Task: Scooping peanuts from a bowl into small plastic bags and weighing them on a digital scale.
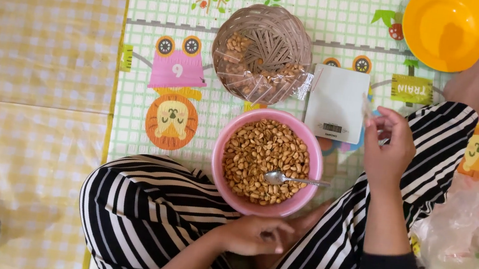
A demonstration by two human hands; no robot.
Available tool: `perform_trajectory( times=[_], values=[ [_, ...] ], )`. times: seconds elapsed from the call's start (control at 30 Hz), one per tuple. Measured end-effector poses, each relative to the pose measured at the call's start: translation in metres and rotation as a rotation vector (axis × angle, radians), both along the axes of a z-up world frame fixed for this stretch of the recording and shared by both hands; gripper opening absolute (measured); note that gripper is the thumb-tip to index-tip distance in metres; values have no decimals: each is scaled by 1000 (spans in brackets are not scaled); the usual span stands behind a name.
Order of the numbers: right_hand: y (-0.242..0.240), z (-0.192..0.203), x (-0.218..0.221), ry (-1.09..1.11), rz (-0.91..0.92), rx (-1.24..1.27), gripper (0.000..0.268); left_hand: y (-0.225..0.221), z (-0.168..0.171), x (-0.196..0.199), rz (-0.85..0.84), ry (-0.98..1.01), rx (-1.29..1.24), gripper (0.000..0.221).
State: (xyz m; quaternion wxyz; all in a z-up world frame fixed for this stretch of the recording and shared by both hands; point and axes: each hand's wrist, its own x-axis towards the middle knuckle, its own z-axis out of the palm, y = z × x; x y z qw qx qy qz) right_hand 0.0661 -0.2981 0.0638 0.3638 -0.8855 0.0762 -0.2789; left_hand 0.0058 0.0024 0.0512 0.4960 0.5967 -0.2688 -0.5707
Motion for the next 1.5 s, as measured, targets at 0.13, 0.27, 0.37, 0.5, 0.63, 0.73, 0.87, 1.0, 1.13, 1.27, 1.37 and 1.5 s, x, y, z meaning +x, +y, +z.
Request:
perform_trajectory(
  times=[0.13, 0.27, 0.37, 0.5, 0.63, 0.73, 0.87, 1.0, 1.13, 1.27, 1.37, 1.5],
  values=[
    [55, 12, -54, 79, -70, 204, 33, -4, -26, -9, 428, -136, -372, 45],
    [111, -12, -99, 93, -61, 346, 29, -3, -32, -8, 818, -563, -488, 60],
    [141, 6, -122, 191, 62, 420, 32, 0, -12, -16, 798, -662, -356, 83],
    [162, 26, -141, 210, 197, 501, 36, 5, -2, -27, 756, -665, -354, 91],
    [169, 42, -154, 172, 230, 580, 38, 6, 10, -34, 804, -668, -366, 88],
    [173, 54, -162, 136, 206, 545, 37, 6, 19, -41, 884, -654, -376, 94],
    [176, 70, -166, 88, 234, 342, 32, 8, 26, -48, 961, -895, -293, 75],
    [180, 79, -163, 77, 224, 133, 29, 15, 37, -48, 927, -1122, -257, 61],
    [182, 70, -164, 48, 197, 72, 21, 15, 31, -49, 911, -1223, -273, 64],
    [184, 64, -164, 69, 180, 82, 19, 14, 28, -53, 879, -1185, -276, 69],
    [181, 60, -164, 89, 240, 69, 21, 10, 13, -53, 875, -1052, -297, 67],
    [158, 29, -149, -22, 346, 81, 27, 12, -10, -42, 930, -690, -411, 64]
  ],
)
